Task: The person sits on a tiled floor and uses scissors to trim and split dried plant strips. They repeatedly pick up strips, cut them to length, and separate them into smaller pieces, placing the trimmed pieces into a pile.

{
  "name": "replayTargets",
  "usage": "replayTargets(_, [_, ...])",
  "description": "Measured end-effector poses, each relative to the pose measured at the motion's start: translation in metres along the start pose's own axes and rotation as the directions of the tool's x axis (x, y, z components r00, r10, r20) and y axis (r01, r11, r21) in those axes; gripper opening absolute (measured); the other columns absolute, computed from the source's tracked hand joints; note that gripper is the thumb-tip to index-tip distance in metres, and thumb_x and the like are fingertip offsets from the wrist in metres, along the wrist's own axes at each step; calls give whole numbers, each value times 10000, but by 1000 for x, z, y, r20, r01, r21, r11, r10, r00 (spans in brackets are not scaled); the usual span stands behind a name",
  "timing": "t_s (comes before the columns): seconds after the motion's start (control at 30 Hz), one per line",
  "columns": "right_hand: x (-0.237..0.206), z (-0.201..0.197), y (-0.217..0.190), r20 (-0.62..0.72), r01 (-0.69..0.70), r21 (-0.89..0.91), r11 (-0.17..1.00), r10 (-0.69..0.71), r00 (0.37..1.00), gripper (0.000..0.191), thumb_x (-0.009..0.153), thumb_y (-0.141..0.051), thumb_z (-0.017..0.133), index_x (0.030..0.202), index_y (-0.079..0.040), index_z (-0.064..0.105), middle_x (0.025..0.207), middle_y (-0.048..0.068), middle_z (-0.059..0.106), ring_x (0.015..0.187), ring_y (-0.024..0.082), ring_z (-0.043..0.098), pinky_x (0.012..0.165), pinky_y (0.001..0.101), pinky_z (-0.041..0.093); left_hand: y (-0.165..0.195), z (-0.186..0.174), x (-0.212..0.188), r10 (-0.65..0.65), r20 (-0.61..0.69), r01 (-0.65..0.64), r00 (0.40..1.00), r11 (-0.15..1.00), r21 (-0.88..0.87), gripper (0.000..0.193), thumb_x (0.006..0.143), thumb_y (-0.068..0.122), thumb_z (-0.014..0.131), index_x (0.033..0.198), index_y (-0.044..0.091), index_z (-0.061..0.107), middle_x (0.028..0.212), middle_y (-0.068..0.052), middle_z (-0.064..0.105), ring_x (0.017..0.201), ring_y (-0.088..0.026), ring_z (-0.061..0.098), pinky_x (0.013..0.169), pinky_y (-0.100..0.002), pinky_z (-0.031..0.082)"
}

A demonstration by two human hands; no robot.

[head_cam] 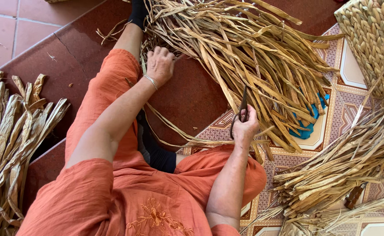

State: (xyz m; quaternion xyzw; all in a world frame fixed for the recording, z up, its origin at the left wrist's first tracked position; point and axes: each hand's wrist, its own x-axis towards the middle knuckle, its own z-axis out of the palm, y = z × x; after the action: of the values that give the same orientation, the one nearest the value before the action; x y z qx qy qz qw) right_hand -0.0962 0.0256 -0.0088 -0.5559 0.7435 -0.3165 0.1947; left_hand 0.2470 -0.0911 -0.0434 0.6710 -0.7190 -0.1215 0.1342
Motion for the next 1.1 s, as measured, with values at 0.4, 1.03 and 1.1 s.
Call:
replayTargets(0.4, [-34, -42, -13, 640, -148, 185, 972, -5, 768, 534, 703, 50, 779, 1216, -69, 693, 898, -57, 728, 800, 28, 629, 719, 205, 519, 92, 37, -10, -76, 595, 597, 800, -7, -803, 256, 977, 284, 627, 1112, 69, 602, 931, -85, 709, 755, -151, 689, 682, -296, 604])
replayTargets(1.03, [-33, -4, -49, 439, -280, 534, 797, 21, 898, 483, 781, -17, 811, 1241, -19, 662, 993, 99, 766, 801, 101, 698, 685, 244, 573, 116, 51, -105, 199, 417, 414, 887, 62, -908, 133, 876, 105, 807, 937, 44, 705, 912, -30, 708, 851, -79, 660, 788, -247, 571])
replayTargets(1.1, [-37, -1, -48, 481, -343, 596, 725, 20, 877, 474, 773, -11, 795, 1221, -34, 642, 1011, 72, 764, 805, 82, 704, 698, 231, 594, 107, 51, -103, 175, 370, 338, 912, 190, -922, 148, 853, 114, 826, 913, 49, 708, 908, -32, 699, 843, -86, 653, 774, -256, 570])
